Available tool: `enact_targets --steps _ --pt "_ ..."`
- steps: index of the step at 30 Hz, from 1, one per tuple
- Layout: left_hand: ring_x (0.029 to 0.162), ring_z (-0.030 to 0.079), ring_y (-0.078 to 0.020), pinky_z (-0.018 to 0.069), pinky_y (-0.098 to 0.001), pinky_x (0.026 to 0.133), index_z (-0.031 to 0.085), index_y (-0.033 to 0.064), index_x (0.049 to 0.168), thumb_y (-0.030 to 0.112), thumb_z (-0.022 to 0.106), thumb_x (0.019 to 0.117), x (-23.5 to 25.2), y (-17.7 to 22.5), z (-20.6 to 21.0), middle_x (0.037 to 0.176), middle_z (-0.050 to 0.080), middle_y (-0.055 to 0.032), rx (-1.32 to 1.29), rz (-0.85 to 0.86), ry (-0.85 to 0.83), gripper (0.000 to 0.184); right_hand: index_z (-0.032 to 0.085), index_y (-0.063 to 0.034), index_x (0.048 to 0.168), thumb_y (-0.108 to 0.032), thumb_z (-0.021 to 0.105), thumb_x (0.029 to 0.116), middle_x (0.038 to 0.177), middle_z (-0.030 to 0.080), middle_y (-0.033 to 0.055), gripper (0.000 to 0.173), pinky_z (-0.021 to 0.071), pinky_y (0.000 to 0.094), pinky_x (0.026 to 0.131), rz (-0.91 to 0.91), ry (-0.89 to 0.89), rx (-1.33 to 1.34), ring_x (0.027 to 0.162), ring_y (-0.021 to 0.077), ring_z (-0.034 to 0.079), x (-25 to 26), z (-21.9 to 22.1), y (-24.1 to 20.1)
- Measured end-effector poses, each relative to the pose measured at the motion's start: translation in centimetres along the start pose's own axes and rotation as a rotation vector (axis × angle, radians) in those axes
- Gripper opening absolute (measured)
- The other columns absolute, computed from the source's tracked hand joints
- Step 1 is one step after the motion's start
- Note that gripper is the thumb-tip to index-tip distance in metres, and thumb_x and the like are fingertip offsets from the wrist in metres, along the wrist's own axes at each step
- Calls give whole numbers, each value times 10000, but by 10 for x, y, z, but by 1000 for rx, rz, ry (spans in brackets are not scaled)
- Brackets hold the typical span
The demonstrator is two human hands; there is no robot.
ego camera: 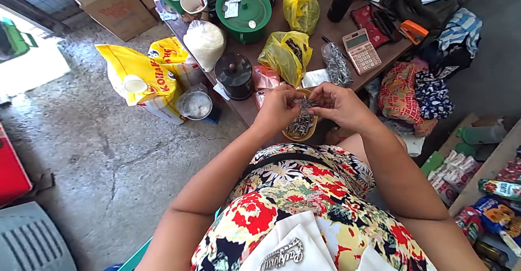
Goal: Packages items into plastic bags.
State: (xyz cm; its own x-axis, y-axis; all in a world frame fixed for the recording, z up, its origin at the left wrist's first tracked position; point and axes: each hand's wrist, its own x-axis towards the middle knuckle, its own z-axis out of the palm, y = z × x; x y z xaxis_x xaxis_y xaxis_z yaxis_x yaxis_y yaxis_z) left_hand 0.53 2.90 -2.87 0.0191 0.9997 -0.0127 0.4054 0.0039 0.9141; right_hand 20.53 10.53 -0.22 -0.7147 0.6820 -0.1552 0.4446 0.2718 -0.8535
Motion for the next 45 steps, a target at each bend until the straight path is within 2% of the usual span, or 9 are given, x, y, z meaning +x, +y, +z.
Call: enact_targets --steps 10,13,18,21,24,28,32,38,45 --pt "755 630 -76 546 -203 703 755 26 1117 -29 653 906 -3 4 4 1071 653 -123 -1 0 -32 240 710 -67 1070 -155 766 933 890 707 60 172 558 331 728 232 -60 -176 735 124 656 7 -1 -12" --pt "753 631 -82 545 -202 696 755 19 1121 -31 659 905 -3 4 6 1063 654 -127 4 23 -28 241 669 -30 1091 -90 777 910 918 687 112 219 565 404 756 213 4 -299 787 208 670 8 2 -23" --pt "770 643 -98 554 -219 717 752 10 1114 -33 645 909 -4 5 8 1073 660 -137 16 18 -16 235 674 26 998 39 747 879 990 681 198 139 560 497 813 100 54 -485 919 337 681 3 15 -36" --pt "809 668 -137 572 -258 753 755 7 1108 -41 639 914 -4 6 10 1091 673 -154 47 15 -16 231 690 26 1043 45 740 882 1062 667 231 169 561 547 837 135 44 -568 989 399 677 5 22 -38" --pt "800 667 -134 572 -254 749 753 1 1111 -38 650 908 -5 7 11 1096 671 -155 44 12 -2 231 678 43 1103 55 716 895 1125 657 239 211 553 544 882 185 11 -651 1044 405 669 8 26 -46" --pt "781 661 -111 572 -236 738 742 -14 1082 -32 669 900 -6 6 10 1087 659 -145 38 4 30 197 638 10 1130 55 770 854 1052 661 212 310 581 526 779 54 25 -744 963 399 687 -1 34 -51" --pt "764 651 -100 564 -224 718 744 -11 1084 -21 670 897 -7 5 8 1076 665 -136 31 4 51 201 604 3 1180 73 791 821 1050 667 208 411 586 502 809 -67 61 -655 965 382 692 -2 30 -43" --pt "770 643 -67 555 -187 708 746 17 1127 -21 674 902 -8 6 4 1079 649 -117 -25 -32 48 239 656 18 992 49 743 880 987 624 168 146 602 384 710 -189 151 -518 786 261 672 -5 22 -31" --pt "765 638 -46 556 -184 698 743 27 1155 -3 670 913 -11 1 -5 1135 658 -104 -65 -27 68 254 689 13 1007 -5 668 926 1015 687 149 86 613 342 747 -191 242 -345 834 204 703 -2 14 -7"
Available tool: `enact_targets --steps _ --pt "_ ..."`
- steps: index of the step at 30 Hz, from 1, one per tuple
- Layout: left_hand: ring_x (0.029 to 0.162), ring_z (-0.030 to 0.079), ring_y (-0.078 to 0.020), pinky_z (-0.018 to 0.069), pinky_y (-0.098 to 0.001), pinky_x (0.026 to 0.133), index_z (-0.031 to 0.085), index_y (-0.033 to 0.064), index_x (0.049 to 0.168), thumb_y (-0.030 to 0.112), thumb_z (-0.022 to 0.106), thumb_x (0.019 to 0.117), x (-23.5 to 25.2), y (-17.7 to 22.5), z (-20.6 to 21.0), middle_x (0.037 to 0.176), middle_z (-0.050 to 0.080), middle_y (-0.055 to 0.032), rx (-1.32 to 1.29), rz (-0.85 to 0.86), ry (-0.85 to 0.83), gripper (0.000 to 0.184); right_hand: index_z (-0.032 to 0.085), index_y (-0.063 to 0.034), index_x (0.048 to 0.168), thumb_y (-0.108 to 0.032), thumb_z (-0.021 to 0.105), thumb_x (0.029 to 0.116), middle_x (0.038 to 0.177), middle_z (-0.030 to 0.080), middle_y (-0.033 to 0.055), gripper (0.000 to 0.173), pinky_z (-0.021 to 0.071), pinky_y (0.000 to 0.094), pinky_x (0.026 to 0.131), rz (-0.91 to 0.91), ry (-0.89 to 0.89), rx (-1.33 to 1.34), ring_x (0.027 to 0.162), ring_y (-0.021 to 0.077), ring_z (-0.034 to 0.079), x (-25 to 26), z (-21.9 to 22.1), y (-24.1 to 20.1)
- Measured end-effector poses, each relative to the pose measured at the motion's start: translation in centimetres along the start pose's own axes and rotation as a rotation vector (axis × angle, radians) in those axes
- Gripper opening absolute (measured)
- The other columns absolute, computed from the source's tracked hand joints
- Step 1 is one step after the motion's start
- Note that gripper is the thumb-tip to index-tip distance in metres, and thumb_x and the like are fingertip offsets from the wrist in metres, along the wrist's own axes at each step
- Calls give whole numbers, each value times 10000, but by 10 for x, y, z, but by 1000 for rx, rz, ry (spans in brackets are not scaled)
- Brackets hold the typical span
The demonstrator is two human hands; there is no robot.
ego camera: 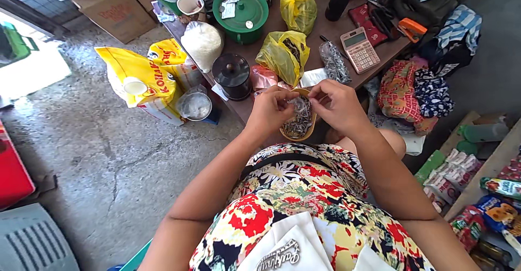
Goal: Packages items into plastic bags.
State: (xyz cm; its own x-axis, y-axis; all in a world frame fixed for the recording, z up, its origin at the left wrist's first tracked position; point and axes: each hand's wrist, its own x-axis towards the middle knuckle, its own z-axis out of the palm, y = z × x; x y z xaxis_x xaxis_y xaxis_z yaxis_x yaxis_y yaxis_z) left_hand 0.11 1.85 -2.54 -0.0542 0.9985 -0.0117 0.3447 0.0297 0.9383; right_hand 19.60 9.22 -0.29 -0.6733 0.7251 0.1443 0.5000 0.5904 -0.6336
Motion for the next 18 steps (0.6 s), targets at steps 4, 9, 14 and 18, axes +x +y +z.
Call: enact_targets --steps 4,9,14,18 --pt "770 650 -40 567 -187 699 741 45 1165 9 665 915 -7 -1 -14 1153 667 -90 8 12 42 264 703 31 1133 18 617 947 1155 685 227 205 543 586 946 208 -404 -124 1078 391 678 0 60 51" --pt "794 656 -31 577 -184 706 737 32 1145 -1 676 890 -17 -4 -37 1122 679 -63 -41 94 117 264 724 -25 1176 10 781 844 1333 635 208 339 469 591 1061 -166 -668 -217 1286 419 570 -19 131 89" --pt "796 657 -36 574 -187 711 744 37 1136 -2 674 894 -23 -14 -43 1133 679 -71 17 54 106 254 747 3 1090 16 710 901 1263 662 197 193 486 578 1018 -157 -722 -319 1198 407 614 -6 106 94" --pt "785 653 -25 573 -173 708 746 38 1132 -19 680 884 -21 -12 -36 1125 671 -65 2 50 95 263 696 -95 1294 130 579 939 1425 578 182 435 466 574 1061 -121 -830 -400 1339 416 523 -5 97 88"
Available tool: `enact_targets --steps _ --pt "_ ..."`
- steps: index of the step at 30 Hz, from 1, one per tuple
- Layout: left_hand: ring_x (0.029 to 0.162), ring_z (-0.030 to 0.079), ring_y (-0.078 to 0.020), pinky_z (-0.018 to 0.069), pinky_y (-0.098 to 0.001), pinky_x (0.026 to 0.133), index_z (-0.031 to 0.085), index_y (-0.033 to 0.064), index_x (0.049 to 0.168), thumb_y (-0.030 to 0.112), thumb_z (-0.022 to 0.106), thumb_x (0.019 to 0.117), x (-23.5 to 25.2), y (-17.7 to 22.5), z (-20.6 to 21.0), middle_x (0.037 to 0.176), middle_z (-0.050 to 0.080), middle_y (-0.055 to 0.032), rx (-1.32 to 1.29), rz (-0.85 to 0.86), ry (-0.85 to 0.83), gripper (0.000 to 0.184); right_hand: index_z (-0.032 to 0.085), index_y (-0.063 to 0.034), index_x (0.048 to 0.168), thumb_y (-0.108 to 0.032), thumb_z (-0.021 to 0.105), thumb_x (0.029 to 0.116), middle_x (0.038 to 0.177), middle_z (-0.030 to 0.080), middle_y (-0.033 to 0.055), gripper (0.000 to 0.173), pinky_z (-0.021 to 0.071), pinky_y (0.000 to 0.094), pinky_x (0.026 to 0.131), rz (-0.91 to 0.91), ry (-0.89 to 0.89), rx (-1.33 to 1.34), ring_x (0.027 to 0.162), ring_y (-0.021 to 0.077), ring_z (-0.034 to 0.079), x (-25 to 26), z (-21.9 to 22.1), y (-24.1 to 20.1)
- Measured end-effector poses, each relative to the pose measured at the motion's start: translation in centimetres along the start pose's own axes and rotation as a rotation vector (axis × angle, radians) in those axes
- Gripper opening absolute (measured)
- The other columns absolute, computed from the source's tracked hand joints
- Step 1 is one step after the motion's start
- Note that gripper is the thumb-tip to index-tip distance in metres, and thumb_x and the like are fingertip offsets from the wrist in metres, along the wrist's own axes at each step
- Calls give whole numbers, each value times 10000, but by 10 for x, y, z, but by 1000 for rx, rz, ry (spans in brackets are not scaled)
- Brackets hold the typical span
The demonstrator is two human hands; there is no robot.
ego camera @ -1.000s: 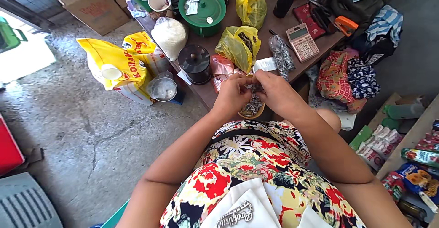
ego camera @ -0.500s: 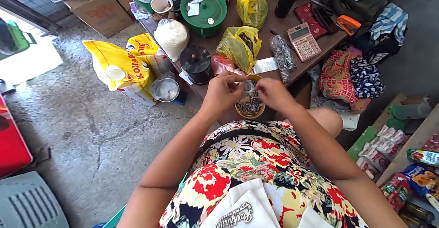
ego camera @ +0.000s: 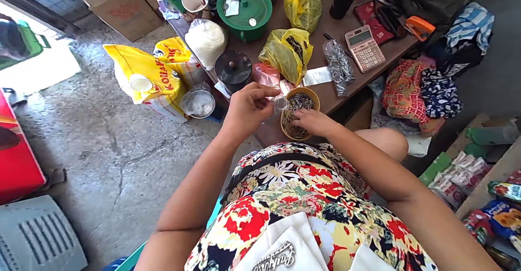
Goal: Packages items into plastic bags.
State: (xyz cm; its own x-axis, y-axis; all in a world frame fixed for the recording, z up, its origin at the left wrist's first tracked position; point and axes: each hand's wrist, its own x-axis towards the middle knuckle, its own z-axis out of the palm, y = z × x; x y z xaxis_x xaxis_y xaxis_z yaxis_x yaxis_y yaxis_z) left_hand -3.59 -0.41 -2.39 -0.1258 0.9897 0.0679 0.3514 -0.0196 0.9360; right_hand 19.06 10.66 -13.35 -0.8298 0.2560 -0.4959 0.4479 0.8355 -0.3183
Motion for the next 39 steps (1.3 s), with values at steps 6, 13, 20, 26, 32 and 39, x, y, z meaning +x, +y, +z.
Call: enact_targets --steps 6,13,20,26,32,39 --pt "790 655 -32 569 -180 716 748 32 1108 -14 666 896 5 -3 11 1141 676 -83 25 -22 -65 232 693 45 1165 127 521 975 1283 646 212 269 524 540 984 -32 28 15 1232 404 602 5 5 0" --pt "786 647 -22 562 -169 717 747 37 1122 -15 656 904 10 -1 19 1129 669 -78 20 -27 -101 243 713 24 1139 20 659 949 1179 680 220 197 522 553 964 -37 46 -13 1178 414 628 13 15 5" --pt "787 649 -31 563 -172 717 752 44 1125 -2 657 917 13 -2 19 1140 661 -88 41 -20 -105 234 797 -108 1081 -124 758 915 1081 759 117 171 480 549 1005 102 357 230 1142 353 653 -4 7 8" --pt "787 645 -24 556 -170 714 749 43 1128 7 643 929 16 -1 21 1154 666 -90 41 -9 -108 228 739 -8 1132 -127 774 914 1047 744 123 251 586 361 895 245 606 883 946 170 719 -45 -29 -2" --pt "775 633 -58 544 -195 705 753 38 1127 0 647 924 23 6 35 1118 663 -111 51 -24 -147 232 686 -39 1143 9 731 899 908 702 -30 253 574 182 758 182 857 1295 787 2 662 -76 -50 -22" --pt "781 635 -63 548 -200 714 750 41 1128 -4 647 928 28 7 46 1102 659 -105 48 -33 -171 230 700 -76 1165 -33 714 935 985 720 -25 235 584 216 821 81 1062 1470 853 35 682 -70 -53 -48"
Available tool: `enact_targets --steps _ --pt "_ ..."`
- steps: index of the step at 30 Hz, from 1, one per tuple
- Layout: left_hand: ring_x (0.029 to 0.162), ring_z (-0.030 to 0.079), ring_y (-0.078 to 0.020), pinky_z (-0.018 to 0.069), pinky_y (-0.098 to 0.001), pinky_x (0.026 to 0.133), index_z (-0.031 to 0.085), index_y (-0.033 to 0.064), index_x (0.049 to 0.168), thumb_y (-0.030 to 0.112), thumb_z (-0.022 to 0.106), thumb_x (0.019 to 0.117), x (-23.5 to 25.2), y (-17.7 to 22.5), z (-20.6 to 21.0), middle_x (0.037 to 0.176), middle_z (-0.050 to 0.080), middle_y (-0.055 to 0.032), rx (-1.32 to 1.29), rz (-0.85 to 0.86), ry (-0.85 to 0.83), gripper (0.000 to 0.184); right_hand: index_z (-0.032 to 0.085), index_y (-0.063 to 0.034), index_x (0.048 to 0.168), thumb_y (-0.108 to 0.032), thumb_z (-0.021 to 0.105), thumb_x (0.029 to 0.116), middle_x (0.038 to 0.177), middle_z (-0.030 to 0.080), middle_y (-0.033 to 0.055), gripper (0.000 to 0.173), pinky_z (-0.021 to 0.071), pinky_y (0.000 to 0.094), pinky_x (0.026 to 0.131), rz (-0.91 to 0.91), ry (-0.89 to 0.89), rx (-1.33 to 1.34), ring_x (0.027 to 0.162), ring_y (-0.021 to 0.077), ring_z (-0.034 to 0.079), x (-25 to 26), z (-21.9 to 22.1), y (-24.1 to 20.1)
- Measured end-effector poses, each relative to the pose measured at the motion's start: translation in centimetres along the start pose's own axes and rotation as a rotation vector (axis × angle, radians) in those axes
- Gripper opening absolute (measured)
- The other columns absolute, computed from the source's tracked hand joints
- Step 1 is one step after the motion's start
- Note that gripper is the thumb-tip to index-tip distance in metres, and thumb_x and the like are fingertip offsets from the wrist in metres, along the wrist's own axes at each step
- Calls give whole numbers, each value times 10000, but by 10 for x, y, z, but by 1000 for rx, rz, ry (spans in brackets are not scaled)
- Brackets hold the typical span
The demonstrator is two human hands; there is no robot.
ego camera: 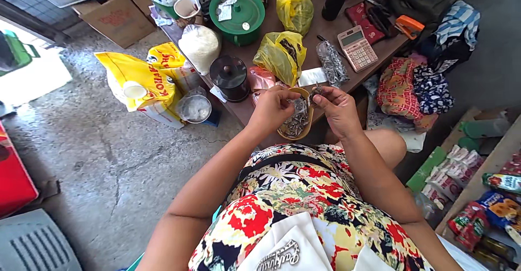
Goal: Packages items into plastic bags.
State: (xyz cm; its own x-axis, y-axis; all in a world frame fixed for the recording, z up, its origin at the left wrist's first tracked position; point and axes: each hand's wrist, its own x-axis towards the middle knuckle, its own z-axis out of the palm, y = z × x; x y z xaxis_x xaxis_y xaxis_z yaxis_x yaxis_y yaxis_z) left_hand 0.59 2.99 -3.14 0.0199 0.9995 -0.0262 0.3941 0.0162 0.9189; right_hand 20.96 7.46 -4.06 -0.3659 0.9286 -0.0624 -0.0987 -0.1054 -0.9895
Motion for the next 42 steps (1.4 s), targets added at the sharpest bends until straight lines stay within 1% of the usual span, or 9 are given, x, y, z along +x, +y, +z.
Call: enact_targets --steps 11,16,20,23,27,29,34,37,42 --pt "750 628 -68 541 -204 696 743 0 1080 4 658 908 -4 -3 0 1071 666 -119 -16 3 2 191 722 -124 1141 -84 726 945 1105 729 -40 200 566 196 849 -74 30 142 956 16 678 -5 28 37" --pt "742 620 -43 537 -189 691 748 29 1102 -2 660 907 -4 -4 -3 1085 665 -94 -75 -47 7 215 734 -156 1142 -109 756 927 1091 724 -54 221 555 190 821 -151 30 98 930 8 662 -4 28 51" --pt "765 630 -46 545 -185 708 744 22 1100 -20 671 900 -4 -3 -4 1086 659 -98 -100 -63 1 217 749 -129 1049 -153 754 920 1363 624 2 131 500 226 907 -162 28 -29 1206 73 572 -7 26 59" --pt "772 631 -47 546 -186 713 742 13 1100 -31 669 895 -4 -4 -3 1080 657 -99 -107 -67 -8 222 749 -99 1011 -136 757 906 1426 572 13 111 484 221 888 -118 31 -94 1234 81 534 -8 24 59" --pt "759 629 -43 544 -183 701 748 30 1110 -30 659 897 -4 -7 -3 1074 663 -90 -121 -51 -14 239 718 -45 1011 -9 733 889 1359 583 54 128 557 203 830 -126 -51 -80 1124 78 608 -4 20 51" --pt "751 619 -32 532 -174 692 754 39 1105 -24 662 894 -5 -6 -4 1055 669 -74 -108 -46 -20 238 700 -10 1032 30 714 901 1346 595 65 137 576 225 869 -96 -133 -58 1082 76 642 -2 17 44" --pt "739 605 -29 518 -174 678 757 41 1105 -39 652 886 -6 -5 -5 1064 672 -74 -65 -58 -31 256 727 15 1021 -13 756 888 1115 688 74 138 593 224 827 -56 -156 -251 907 68 681 5 14 33" --pt "755 627 -37 536 -182 694 756 37 1105 -39 656 884 -5 -6 -4 1064 679 -81 -61 -32 -30 254 733 -10 1010 -87 772 898 1100 693 81 142 588 226 778 -99 -172 -409 879 77 677 5 12 29" --pt "791 643 -37 546 -184 721 751 42 1125 -20 639 905 -6 -6 -6 1104 678 -87 -87 -21 -27 254 727 -26 1054 -53 776 885 968 632 21 178 536 167 638 -6 -125 -294 738 32 604 3 11 23"
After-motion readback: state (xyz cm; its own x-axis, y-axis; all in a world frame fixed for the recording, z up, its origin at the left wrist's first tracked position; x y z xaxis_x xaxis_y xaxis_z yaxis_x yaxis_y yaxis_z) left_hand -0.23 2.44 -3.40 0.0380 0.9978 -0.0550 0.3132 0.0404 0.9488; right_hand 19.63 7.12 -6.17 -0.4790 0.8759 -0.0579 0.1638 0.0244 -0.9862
